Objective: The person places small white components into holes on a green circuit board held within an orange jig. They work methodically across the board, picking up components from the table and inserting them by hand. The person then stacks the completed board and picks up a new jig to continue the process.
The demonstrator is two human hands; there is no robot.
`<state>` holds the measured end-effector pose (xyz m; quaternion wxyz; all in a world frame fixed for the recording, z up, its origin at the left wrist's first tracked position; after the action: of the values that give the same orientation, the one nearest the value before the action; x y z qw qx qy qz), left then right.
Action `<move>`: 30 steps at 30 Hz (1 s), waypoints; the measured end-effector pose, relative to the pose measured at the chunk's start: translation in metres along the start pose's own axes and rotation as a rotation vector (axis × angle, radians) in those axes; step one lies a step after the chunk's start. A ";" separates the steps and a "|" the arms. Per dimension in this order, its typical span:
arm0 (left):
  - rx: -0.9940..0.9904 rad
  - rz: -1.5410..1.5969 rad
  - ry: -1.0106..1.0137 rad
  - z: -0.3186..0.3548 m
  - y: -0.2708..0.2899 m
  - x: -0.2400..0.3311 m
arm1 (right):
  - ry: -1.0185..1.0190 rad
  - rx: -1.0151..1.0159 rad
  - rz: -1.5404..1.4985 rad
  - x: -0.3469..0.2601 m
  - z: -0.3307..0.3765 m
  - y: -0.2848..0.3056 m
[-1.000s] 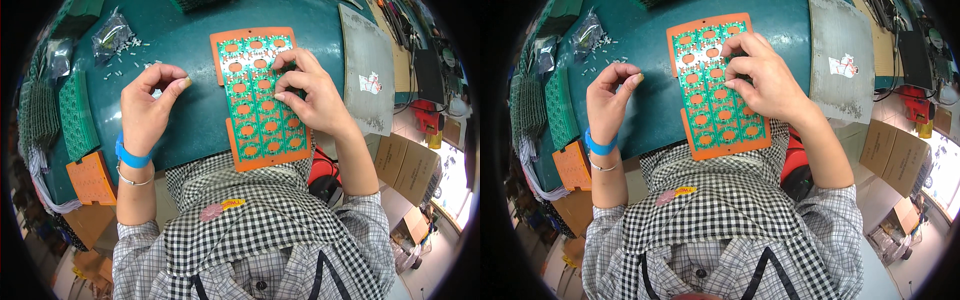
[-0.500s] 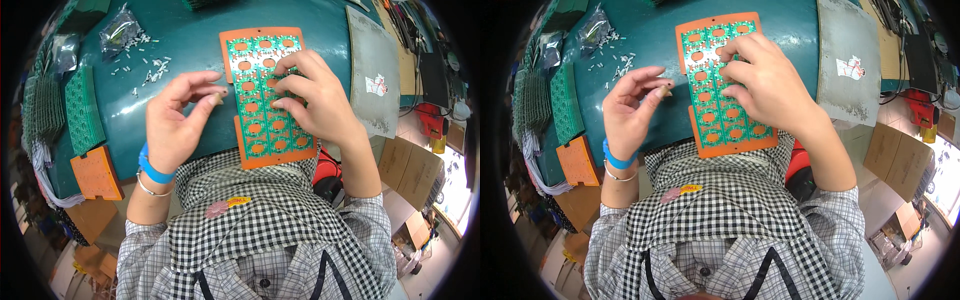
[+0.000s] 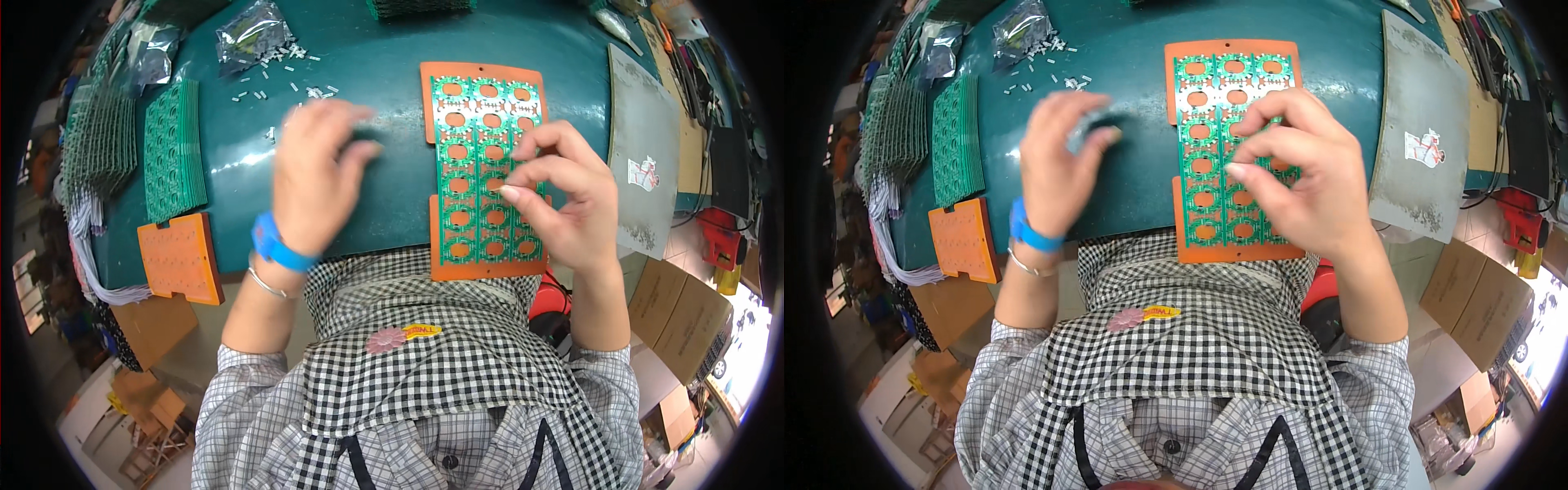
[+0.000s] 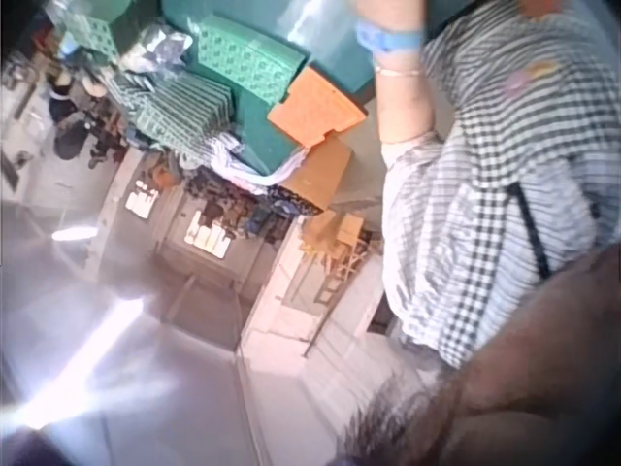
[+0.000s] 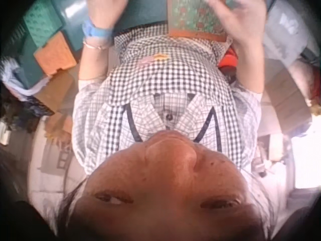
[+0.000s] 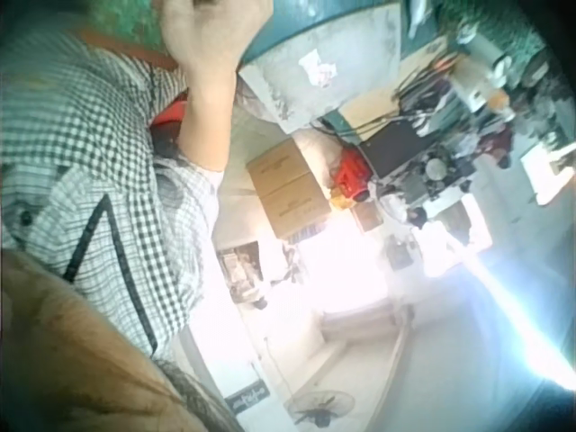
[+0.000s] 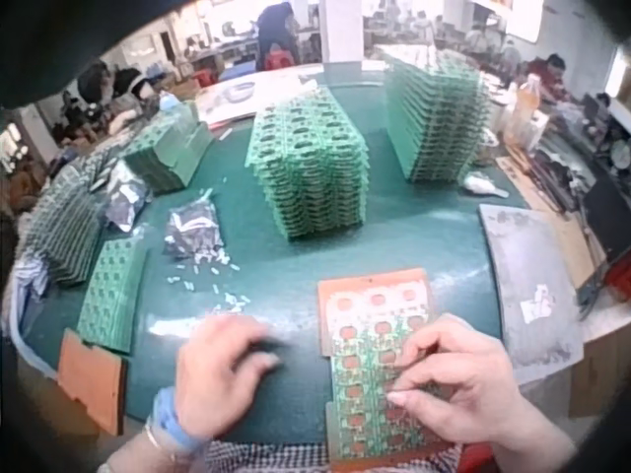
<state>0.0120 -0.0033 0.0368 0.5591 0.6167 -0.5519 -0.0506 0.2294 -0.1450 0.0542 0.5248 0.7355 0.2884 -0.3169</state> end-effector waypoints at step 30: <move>-0.047 1.409 0.750 -0.001 -0.002 -0.060 | 0.081 -0.092 0.148 0.025 0.027 -0.006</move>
<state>-0.0094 0.0406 0.0027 0.6205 0.0868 -0.5859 0.5140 0.2366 -0.1668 0.0248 0.5678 0.7423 0.2683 -0.2337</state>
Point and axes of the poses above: each hand's wrist, its own z-axis away from the middle knuckle, its own y-axis out of the back of the hand, x = y × z, the point moved 3 cm from there along -z, towards the middle knuckle, and after that the axes turned 7 degrees about z, right-handed, at the moved point
